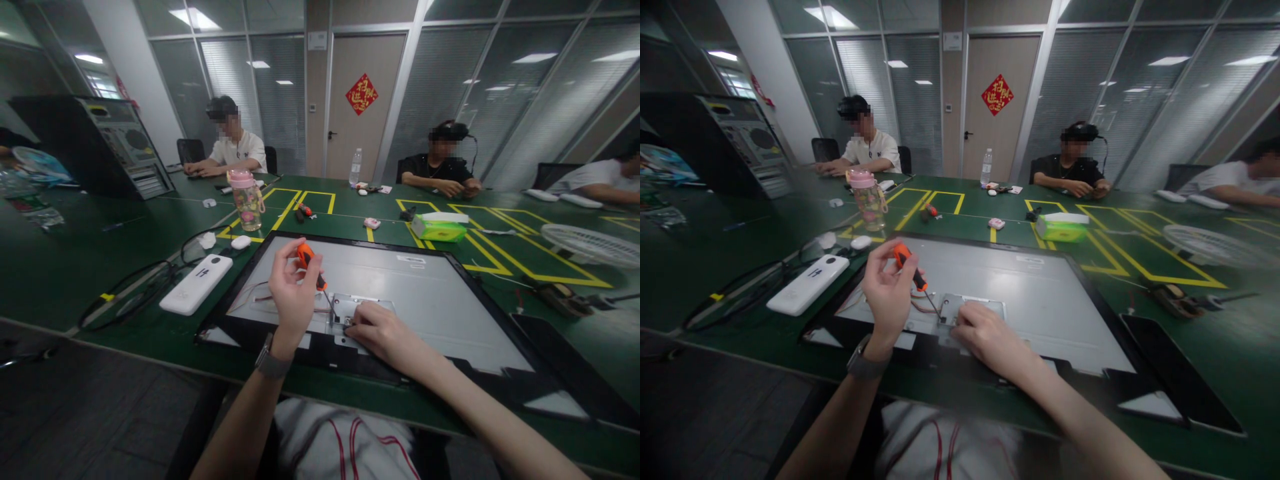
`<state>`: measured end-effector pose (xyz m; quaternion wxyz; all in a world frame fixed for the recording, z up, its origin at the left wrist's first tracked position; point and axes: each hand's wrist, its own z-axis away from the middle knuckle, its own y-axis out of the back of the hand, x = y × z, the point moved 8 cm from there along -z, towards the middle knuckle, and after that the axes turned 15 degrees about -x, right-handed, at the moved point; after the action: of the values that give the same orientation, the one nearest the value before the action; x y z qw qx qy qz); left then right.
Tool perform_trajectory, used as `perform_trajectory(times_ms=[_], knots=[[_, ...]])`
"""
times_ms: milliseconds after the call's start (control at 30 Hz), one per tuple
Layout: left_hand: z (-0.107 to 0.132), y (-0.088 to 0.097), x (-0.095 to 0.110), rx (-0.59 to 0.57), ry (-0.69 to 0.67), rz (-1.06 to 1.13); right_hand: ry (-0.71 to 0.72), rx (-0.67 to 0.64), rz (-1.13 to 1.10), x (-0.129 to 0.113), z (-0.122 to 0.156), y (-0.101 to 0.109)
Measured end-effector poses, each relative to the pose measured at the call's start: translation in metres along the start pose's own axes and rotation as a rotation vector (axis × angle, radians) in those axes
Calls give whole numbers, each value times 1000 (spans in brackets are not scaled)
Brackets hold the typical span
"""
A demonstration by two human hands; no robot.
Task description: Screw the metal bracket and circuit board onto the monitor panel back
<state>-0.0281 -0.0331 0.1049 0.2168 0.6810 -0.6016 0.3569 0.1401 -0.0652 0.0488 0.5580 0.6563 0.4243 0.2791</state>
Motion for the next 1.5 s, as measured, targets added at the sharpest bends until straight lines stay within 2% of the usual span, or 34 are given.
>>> perform_trajectory(times_ms=[67,233,300,700,1167,1267,1333,1433,1500], knots=[[0,-4,-2,-50,9,14,1,1,-17,0,1,0],[2,-27,-9,-300,69,6,9,12,-7,0,4,-2],[4,-33,-9,-346,60,-37,8,23,3,-1,4,-1],[8,-37,-6,-364,51,-17,-30,-1,-18,0,0,0],[12,-40,-7,-405,-8,-105,-45,10,-14,1,1,1],[11,-39,-5,-397,-41,-137,-110,101,-50,5,15,12],[12,-39,-4,-401,-50,-145,-214,206,-126,13,34,22],[14,-43,-7,-457,-13,-78,-441,401,-210,32,73,34],[16,-48,-9,-519,24,26,-602,449,-236,49,96,34]])
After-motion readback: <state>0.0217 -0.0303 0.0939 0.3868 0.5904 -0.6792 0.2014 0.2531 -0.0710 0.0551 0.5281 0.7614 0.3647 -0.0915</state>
